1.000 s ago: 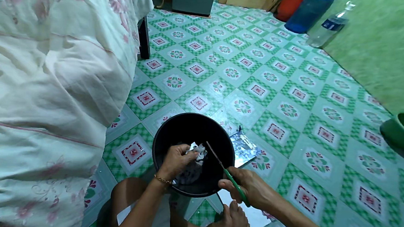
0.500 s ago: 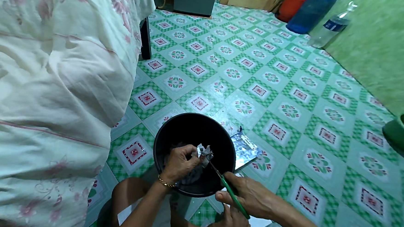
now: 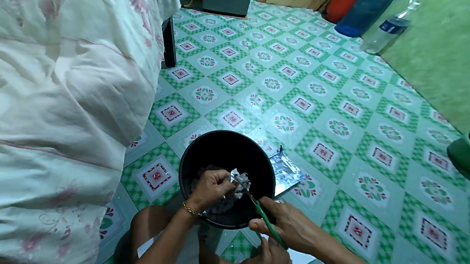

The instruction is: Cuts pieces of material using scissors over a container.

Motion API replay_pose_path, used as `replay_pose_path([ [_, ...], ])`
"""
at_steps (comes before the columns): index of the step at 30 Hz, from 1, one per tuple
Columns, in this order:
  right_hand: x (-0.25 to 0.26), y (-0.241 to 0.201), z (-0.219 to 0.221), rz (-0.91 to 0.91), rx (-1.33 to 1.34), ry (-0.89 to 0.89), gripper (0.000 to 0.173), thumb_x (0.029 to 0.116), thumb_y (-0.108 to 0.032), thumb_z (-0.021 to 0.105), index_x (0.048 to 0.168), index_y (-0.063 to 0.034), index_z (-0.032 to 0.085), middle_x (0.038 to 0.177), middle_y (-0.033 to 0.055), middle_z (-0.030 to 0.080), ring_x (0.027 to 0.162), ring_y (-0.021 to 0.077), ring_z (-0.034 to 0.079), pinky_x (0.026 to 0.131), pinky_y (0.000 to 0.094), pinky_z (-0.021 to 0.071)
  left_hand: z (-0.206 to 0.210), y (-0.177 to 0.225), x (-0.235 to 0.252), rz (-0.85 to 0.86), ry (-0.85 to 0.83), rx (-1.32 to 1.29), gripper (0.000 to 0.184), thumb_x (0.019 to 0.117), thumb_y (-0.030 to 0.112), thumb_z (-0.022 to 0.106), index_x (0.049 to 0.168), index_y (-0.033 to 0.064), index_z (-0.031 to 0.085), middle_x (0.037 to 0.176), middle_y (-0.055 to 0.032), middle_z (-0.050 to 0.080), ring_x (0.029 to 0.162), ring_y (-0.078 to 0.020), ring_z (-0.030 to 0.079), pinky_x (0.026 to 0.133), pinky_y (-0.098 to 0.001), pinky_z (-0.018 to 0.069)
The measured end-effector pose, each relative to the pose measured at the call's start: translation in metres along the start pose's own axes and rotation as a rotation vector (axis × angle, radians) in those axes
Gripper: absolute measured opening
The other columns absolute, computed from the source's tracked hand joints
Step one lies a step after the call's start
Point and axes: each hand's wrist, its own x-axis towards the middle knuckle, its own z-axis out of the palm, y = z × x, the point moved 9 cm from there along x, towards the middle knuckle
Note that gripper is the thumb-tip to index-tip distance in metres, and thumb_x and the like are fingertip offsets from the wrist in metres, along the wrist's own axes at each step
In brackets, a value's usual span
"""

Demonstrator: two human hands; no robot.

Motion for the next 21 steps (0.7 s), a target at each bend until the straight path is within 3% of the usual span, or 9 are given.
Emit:
replay_pose_path([
  [6,0.002,-0.002,-0.002,-0.111,0.046,0.151,0.058,0.0950,-0.053,0.064,0.102,0.0043,0.064,0.073,0.0121,0.061,0.064,0.0223,0.060,0.062,0.0398,0.0486,-0.003,-0.005,0.001,-0.049,0.006,-0.035,0.015,0.0951,0.000,0.060,0.081,0.0035,0.065,0.064,0.0103,0.059,0.057,0.0047,0.056,0.060,-0.0139,0.0493],
  [12,0.006,0.002,0.006,-0.024,0.053,-0.012,0.067,0.0935,-0.065,0.058,0.111,0.0003,0.062,0.081,0.0119,0.062,0.073,0.0254,0.062,0.069,0.0462,0.0502,0.007,-0.008,0.000,-0.076,-0.125,-0.005,0.017,0.0931,0.001,0.062,0.077,0.0061,0.064,0.061,0.0123,0.057,0.055,0.0060,0.053,0.057,-0.0128,0.0462],
  [21,0.006,-0.001,0.002,-0.089,0.040,0.080,0.060,0.0953,-0.056,0.062,0.097,0.0036,0.064,0.071,0.0087,0.058,0.062,0.0187,0.056,0.062,0.0377,0.0454,0.008,-0.018,-0.001,-0.269,-0.147,-0.025,0.026,0.0967,-0.001,0.060,0.072,0.0071,0.061,0.057,0.0100,0.055,0.052,0.0033,0.051,0.055,-0.0143,0.0442],
])
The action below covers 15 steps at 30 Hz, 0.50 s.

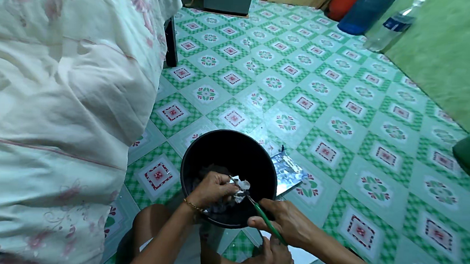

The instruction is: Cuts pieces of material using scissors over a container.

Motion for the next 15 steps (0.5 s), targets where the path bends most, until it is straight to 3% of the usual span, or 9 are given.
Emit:
replay_pose_path([
  [3,0.001,0.001,0.002,0.002,0.003,-0.021,0.059,0.0955,-0.056,0.062,0.097,0.0031,0.064,0.070,0.0081,0.057,0.062,0.0183,0.056,0.062,0.0374,0.0454,0.001,-0.001,0.000,-0.028,-0.009,0.003,0.027,0.0973,-0.001,0.059,0.072,0.0073,0.060,0.057,0.0095,0.055,0.051,0.0028,0.051,0.054,-0.0145,0.0438],
  [8,-0.004,-0.003,0.009,0.100,-0.047,-0.203,0.068,0.0973,-0.063,0.054,0.115,0.0017,0.060,0.087,0.0162,0.063,0.080,0.0320,0.063,0.074,0.0523,0.0493,0.012,0.003,-0.003,-0.008,-0.133,-0.035,0.026,0.0941,-0.004,0.057,0.072,0.0082,0.064,0.058,0.0115,0.056,0.052,0.0044,0.051,0.054,-0.0135,0.0443],
  [15,-0.001,-0.004,0.004,0.024,-0.005,-0.071,0.062,0.0966,-0.060,0.058,0.100,0.0017,0.063,0.073,0.0089,0.057,0.065,0.0210,0.057,0.065,0.0409,0.0461,0.010,-0.003,-0.003,-0.087,-0.124,-0.120,0.033,0.0970,-0.003,0.052,0.068,0.0101,0.059,0.054,0.0090,0.055,0.048,0.0023,0.051,0.051,-0.0146,0.0441],
])
